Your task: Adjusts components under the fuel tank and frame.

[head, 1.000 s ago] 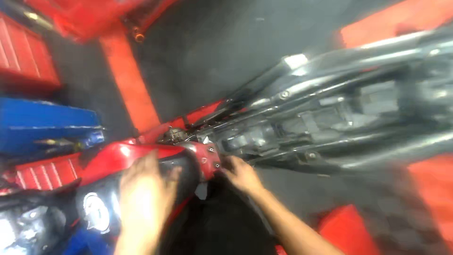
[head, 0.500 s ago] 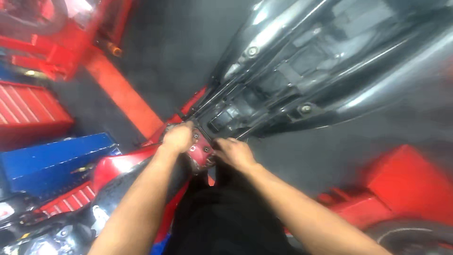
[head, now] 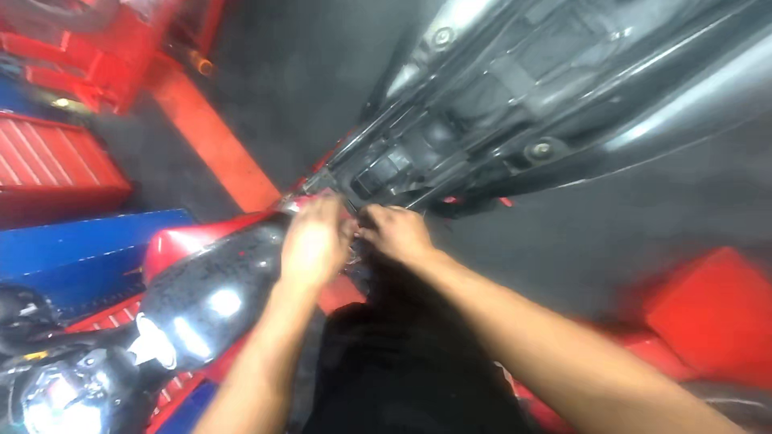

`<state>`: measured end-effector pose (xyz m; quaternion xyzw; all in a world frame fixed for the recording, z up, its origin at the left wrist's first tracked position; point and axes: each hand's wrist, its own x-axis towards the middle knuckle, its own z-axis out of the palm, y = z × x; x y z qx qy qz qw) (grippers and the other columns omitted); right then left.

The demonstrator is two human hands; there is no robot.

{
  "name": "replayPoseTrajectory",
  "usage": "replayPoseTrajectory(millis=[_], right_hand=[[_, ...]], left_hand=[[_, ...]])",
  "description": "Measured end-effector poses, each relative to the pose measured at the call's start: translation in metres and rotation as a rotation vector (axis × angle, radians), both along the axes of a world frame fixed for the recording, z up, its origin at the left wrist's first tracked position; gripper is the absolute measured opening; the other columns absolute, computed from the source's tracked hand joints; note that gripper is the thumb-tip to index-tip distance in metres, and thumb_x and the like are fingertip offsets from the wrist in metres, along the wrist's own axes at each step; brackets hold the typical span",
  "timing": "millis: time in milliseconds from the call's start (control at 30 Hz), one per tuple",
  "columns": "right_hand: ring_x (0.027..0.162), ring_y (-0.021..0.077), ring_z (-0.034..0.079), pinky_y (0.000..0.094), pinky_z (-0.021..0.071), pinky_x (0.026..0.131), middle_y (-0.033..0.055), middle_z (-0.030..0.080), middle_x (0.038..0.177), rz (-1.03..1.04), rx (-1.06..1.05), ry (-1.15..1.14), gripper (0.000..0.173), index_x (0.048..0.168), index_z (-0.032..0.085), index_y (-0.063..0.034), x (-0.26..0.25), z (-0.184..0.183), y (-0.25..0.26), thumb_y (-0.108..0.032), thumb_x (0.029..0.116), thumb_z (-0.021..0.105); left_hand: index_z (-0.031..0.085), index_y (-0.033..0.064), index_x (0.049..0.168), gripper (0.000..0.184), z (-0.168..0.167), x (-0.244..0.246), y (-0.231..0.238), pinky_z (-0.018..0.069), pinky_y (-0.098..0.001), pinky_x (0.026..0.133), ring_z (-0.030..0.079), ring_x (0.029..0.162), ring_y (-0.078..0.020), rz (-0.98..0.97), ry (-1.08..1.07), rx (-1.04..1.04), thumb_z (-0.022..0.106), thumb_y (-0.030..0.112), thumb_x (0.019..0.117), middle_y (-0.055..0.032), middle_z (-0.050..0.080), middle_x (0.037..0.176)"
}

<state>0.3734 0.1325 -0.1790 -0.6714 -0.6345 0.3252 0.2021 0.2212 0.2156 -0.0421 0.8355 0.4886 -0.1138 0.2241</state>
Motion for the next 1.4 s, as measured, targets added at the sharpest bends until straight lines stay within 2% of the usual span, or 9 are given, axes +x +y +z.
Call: replayPoseTrajectory(millis=[200,433,533,633,767,833,967,1200,1400], right_hand=[[0.085,0.0325,0.073,0.0587,0.0587,0.073,0.0088,0.074,0.092,0.023,0.054,-0.017,0.035,0.114,0.069,-0.0156,0.001,-0.008,-0.003,-0.044,0.0935,0.072],[0.09,0.0323,0.071,0.0601,0.0557,0.08,0.0101,0.073,0.097,0.012,0.241,-0.07,0.038,0.125,0.067,-0.0147,-0.006,-0.02,-0.014,-0.041,0.0965,0.068],[0.119,0.0308,0.065,0.0572,0.0506,0.102,0.0116,0.069,0.128,-0.007,0.254,-0.006,0.042,0.139,0.06,-0.0162,-0.013,-0.021,-0.044,-0.029,0.0993,0.064],[0.123,0.0298,0.063,0.0525,0.0561,0.1,0.0141,0.046,0.157,-0.022,0.267,0.082,0.057,0.153,0.044,-0.0126,-0.023,-0.036,-0.11,-0.022,0.0997,0.062],[0.121,0.035,0.064,0.0605,0.0519,0.102,0.0161,0.064,0.135,-0.025,-0.031,0.091,0.053,0.147,0.053,-0.0123,-0.025,-0.083,-0.197,-0.03,0.0988,0.066],[0.105,0.03,0.07,0.0583,0.0561,0.092,0.0118,0.072,0.112,0.011,-0.15,0.141,0.032,0.131,0.064,-0.016,-0.018,-0.092,-0.216,-0.031,0.1029,0.06],[0.112,0.0315,0.069,0.0566,0.0534,0.099,0.0129,0.071,0.12,0.08,-0.235,0.109,0.037,0.138,0.061,-0.0193,0.008,-0.086,-0.237,-0.037,0.1079,0.048],[0.102,0.0408,0.071,0.0613,0.0578,0.083,0.0198,0.071,0.11,0.086,-0.109,0.024,0.028,0.121,0.067,-0.0085,0.031,-0.108,-0.248,-0.027,0.1049,0.054],[0.096,0.0383,0.072,0.0595,0.0566,0.087,0.0154,0.074,0.097,0.04,-0.111,-0.012,0.017,0.107,0.074,-0.0099,0.042,-0.152,-0.252,-0.02,0.0944,0.07]], left_hand=[[0.073,0.0161,0.116,0.026,-0.088,-0.041,-0.172,0.0624,-0.0348,0.082,0.071,0.088,-0.0082,0.513,-0.376,-0.429,0.068,0.035,0.0987,0.0032,0.075,0.099],[0.058,0.0076,0.137,0.05,-0.242,-0.045,-0.21,0.0599,-0.0508,0.093,0.071,0.104,-0.0248,0.964,-0.7,-0.305,0.068,0.039,0.0987,-0.0128,0.071,0.119],[0.062,0.0027,0.124,0.038,-0.241,-0.028,-0.215,0.0628,-0.0462,0.082,0.073,0.089,-0.0238,1.131,-0.908,-0.269,0.061,0.035,0.1041,-0.0131,0.073,0.104],[0.058,0.004,0.131,0.038,-0.215,-0.022,-0.235,0.0648,-0.044,0.078,0.075,0.085,-0.0223,1.129,-0.963,-0.25,0.06,0.032,0.1053,-0.0115,0.074,0.102],[0.034,0.0068,0.152,0.055,-0.176,-0.02,-0.252,0.0642,-0.0438,0.081,0.076,0.089,-0.0256,1.081,-1.023,-0.385,0.06,0.024,0.1058,-0.0158,0.072,0.114],[0.038,0.0051,0.15,0.053,-0.157,-0.025,-0.253,0.0639,-0.0439,0.081,0.076,0.09,-0.0246,0.962,-0.78,-0.364,0.059,0.027,0.1062,-0.014,0.073,0.115],[0.065,0.0192,0.136,0.048,-0.072,-0.017,-0.211,0.0562,-0.0608,0.093,0.072,0.105,-0.029,0.386,0.017,-0.151,0.056,0.051,0.1018,-0.0084,0.075,0.113],[0.066,0.0125,0.132,0.042,-0.037,0.038,-0.029,0.0481,-0.054,0.109,0.061,0.127,-0.0313,-0.727,0.362,0.191,0.067,0.038,0.0991,-0.0124,0.067,0.132],[0.07,0.0061,0.103,0.033,-0.052,0.036,0.015,0.0572,-0.0467,0.094,0.067,0.107,-0.0291,-0.95,0.337,0.105,0.07,0.038,0.0962,-0.0124,0.068,0.109]])
